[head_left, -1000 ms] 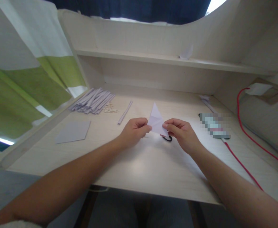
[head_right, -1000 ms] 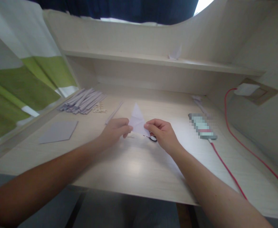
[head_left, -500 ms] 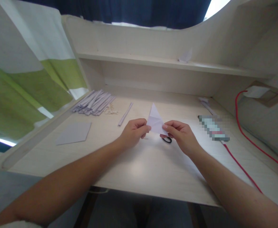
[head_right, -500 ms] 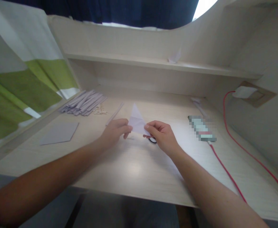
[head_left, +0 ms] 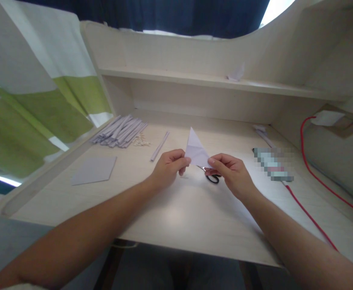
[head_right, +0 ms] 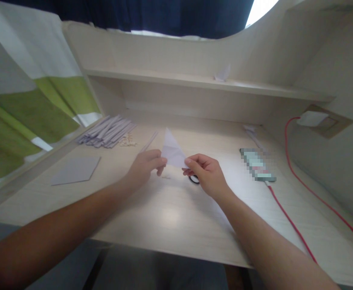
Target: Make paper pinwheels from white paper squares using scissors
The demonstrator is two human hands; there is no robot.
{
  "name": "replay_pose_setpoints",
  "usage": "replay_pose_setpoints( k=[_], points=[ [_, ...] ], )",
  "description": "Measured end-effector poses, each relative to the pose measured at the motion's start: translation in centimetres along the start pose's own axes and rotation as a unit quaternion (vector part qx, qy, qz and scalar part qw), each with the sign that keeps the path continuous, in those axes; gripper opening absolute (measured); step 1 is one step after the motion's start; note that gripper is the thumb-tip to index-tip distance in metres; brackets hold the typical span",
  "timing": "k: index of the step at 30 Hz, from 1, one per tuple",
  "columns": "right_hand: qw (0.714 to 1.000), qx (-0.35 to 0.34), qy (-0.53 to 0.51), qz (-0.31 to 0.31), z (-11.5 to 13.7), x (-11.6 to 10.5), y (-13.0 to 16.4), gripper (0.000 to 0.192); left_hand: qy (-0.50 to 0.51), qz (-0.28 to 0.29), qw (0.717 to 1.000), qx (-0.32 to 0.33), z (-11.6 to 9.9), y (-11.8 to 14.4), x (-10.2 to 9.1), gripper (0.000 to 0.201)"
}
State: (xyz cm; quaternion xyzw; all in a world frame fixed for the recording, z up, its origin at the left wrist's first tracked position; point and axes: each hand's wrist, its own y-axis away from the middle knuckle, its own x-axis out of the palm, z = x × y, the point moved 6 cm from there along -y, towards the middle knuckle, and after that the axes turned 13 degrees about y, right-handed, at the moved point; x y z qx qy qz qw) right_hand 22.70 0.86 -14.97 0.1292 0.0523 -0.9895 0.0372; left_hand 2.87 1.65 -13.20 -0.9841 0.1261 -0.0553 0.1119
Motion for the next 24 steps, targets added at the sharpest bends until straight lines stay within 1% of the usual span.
replay_pose_setpoints(
  k=[4,9,12,18,24],
  points=[
    [1.000,0.006,-0.006,0.005,-0.01,0.04,0.03,0.034,0.006,-0.013,1.000,0.003,0.20,-0.07,-0.31,0.028],
    [1.000,-0.010,0.007,-0.007,0.44,-0.02,0.09,0.034,0.013,-0.023,1.000,0.006,0.30,-0.27,-0.60,0.028],
    [1.000,-0.005,0.010,-0.006,0.39,-0.04,0.07,0.034,0.024,-0.030,0.999,0.012,0.22,-0.31,-0.72,0.028],
    [0.999,-0.018,0.025,-0.006,-0.02,-0.37,-0.08,0.029,0.022,-0.038,0.999,0.017,0.20,-0.29,-0.84,0.029],
    [1.000,-0.007,-0.010,0.007,-0.33,-0.11,-0.16,0.027,0.015,-0.050,0.998,0.019,-0.12,-0.21,-1.01,0.030]
  ],
)
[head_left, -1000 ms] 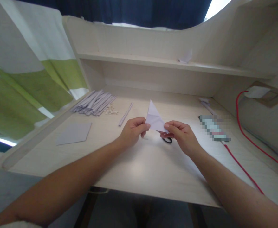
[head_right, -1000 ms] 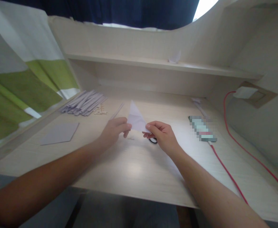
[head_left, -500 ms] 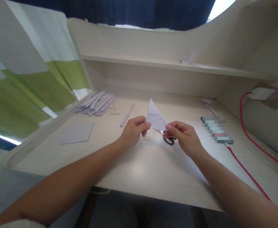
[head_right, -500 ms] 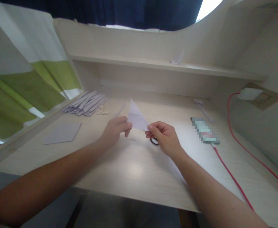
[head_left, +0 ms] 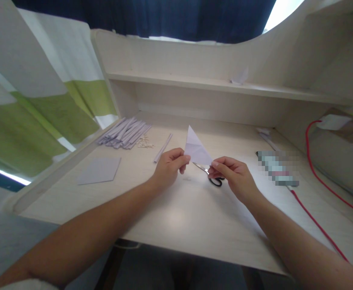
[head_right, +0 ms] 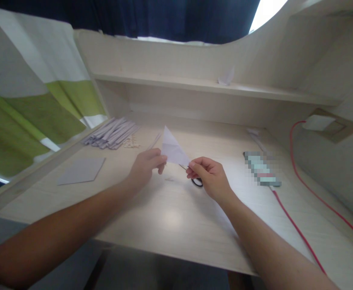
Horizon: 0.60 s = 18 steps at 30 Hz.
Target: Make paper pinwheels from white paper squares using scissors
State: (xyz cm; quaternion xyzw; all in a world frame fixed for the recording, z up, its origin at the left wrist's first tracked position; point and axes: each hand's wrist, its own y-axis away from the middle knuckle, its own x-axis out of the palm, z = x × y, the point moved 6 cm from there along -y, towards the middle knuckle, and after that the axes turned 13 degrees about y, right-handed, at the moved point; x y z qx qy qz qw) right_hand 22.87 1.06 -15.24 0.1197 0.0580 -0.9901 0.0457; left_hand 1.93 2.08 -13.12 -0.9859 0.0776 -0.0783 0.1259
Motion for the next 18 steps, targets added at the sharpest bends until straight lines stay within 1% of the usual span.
replay_pose_setpoints(
  k=[5,10,12,15,16,18],
  points=[
    [1.000,-0.008,0.015,-0.001,0.1,0.0,0.0,0.031,0.007,-0.007,1.000,-0.001,0.0,0.1,0.0,0.030],
    [1.000,0.011,-0.007,-0.001,0.1,0.1,0.0,0.029,0.025,0.008,1.000,0.005,0.6,0.0,0.1,0.031],
    [1.000,0.019,-0.021,-0.007,0.0,0.0,0.0,0.026,0.071,0.002,0.997,-0.006,1.0,-0.2,-0.1,0.031],
    [0.998,0.031,-0.054,-0.003,-0.3,-0.1,-0.2,0.020,0.167,-0.045,0.984,-0.033,1.6,-0.7,-1.1,0.020],
    [0.997,0.035,-0.063,0.003,-0.4,-0.1,-0.2,0.019,0.188,-0.056,0.980,-0.040,1.8,-0.9,-1.3,0.029],
    [0.996,0.044,-0.072,0.016,-0.4,0.0,-0.2,0.017,0.214,-0.059,0.974,-0.046,2.1,-1.3,-1.6,0.060]
  ],
)
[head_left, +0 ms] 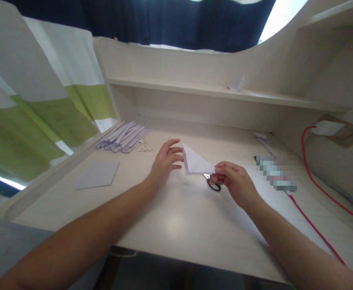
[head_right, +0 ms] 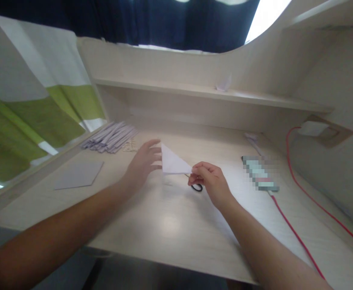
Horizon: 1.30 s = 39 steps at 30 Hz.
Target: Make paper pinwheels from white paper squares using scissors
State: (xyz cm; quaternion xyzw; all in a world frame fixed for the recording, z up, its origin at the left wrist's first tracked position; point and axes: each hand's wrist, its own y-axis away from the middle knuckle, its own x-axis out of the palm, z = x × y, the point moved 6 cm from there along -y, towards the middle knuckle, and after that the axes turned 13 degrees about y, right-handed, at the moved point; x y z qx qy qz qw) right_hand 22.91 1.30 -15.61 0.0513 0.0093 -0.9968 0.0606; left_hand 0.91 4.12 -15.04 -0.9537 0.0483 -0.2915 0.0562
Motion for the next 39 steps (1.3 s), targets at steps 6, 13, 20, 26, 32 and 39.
replay_pose_setpoints(
  k=[6,13,20,26,32,39],
  points=[
    [0.999,0.018,0.015,0.041,-0.1,0.4,0.1,0.016,-0.025,0.048,0.998,0.041,-0.1,-0.3,0.5,0.047],
    [0.995,-0.005,0.070,0.072,-0.3,1.1,0.3,0.040,-0.126,-0.019,0.991,0.032,-0.3,0.3,0.4,0.027],
    [0.982,-0.051,0.175,0.055,0.2,1.6,1.0,0.023,-0.256,0.031,0.963,0.081,-0.5,1.5,1.6,0.019],
    [0.955,-0.085,0.283,0.013,0.1,1.4,1.6,0.017,-0.320,0.077,0.938,0.106,-0.5,2.5,2.7,0.010],
    [0.970,-0.054,0.237,0.003,-0.3,1.1,1.3,0.024,-0.252,0.124,0.949,0.141,-0.1,2.9,3.1,0.041],
    [0.990,-0.020,0.138,-0.002,-0.4,1.0,0.4,0.023,-0.318,0.182,0.910,0.193,-0.4,3.5,3.9,0.020]
  ],
)
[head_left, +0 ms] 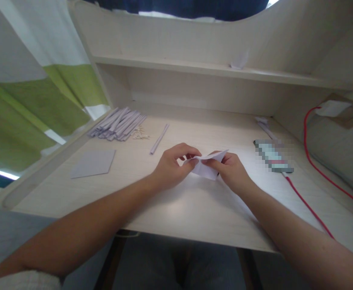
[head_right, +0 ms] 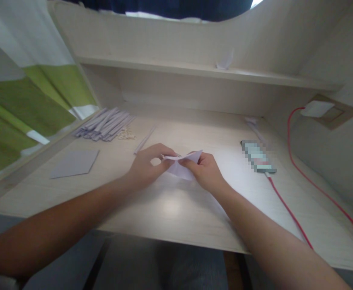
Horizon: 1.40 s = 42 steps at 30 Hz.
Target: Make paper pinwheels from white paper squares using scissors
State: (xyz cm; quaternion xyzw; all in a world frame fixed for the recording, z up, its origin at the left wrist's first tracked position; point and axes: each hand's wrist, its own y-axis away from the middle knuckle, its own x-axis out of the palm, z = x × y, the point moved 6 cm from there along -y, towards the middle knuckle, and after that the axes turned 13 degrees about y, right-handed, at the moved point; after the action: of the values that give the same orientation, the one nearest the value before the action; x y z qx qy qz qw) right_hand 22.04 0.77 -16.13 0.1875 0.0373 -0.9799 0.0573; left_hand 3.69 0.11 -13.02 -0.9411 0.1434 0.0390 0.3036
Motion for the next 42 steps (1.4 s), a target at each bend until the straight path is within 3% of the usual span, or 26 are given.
replay_pose_setpoints(
  k=[3,8,11,15,17,20,23,28,32,35,37,42],
  points=[
    [0.998,0.030,-0.063,0.000,-0.5,0.2,-0.1,0.018,0.008,0.017,1.000,0.017,0.0,0.2,0.3,0.032],
    [0.992,0.057,-0.110,0.007,-0.3,0.3,-0.1,0.021,0.045,0.031,0.997,-0.055,1.0,0.1,0.6,0.038],
    [0.988,0.064,-0.142,0.015,0.3,0.3,0.0,0.019,0.060,0.007,0.995,-0.082,1.1,-0.1,0.2,0.033],
    [0.967,0.094,-0.234,0.043,0.3,0.6,0.2,0.021,0.010,-0.029,0.999,-0.039,0.4,-0.2,-0.5,0.028],
    [0.960,0.115,-0.248,0.066,0.1,0.8,0.3,0.029,-0.019,-0.049,0.999,-0.009,0.2,0.0,-0.7,0.030],
    [0.950,0.139,-0.253,0.117,-0.1,1.4,0.4,0.055,-0.041,-0.072,0.996,0.027,0.1,0.2,-1.0,0.031],
    [0.943,0.136,-0.259,0.158,0.1,1.8,0.4,0.074,-0.065,-0.070,0.993,0.067,0.0,0.4,-1.1,0.032],
    [0.948,0.121,-0.240,0.172,0.1,1.7,0.5,0.059,-0.091,-0.013,0.989,0.118,-0.3,0.7,-0.8,0.031],
    [0.949,0.101,-0.232,0.185,0.4,1.7,0.7,0.032,-0.117,0.017,0.985,0.123,-0.5,0.7,-0.6,0.034],
    [0.958,0.088,-0.223,0.159,0.5,1.3,0.6,0.017,-0.093,0.019,0.988,0.120,-0.8,0.6,-0.8,0.034],
    [0.965,0.084,-0.208,0.138,0.5,1.1,0.5,0.018,-0.053,0.017,0.994,0.098,-0.9,0.4,-0.9,0.031],
    [0.982,0.058,-0.141,0.113,0.6,0.9,0.3,0.029,0.048,-0.027,0.997,-0.048,0.2,0.0,-1.4,0.028]
  ],
)
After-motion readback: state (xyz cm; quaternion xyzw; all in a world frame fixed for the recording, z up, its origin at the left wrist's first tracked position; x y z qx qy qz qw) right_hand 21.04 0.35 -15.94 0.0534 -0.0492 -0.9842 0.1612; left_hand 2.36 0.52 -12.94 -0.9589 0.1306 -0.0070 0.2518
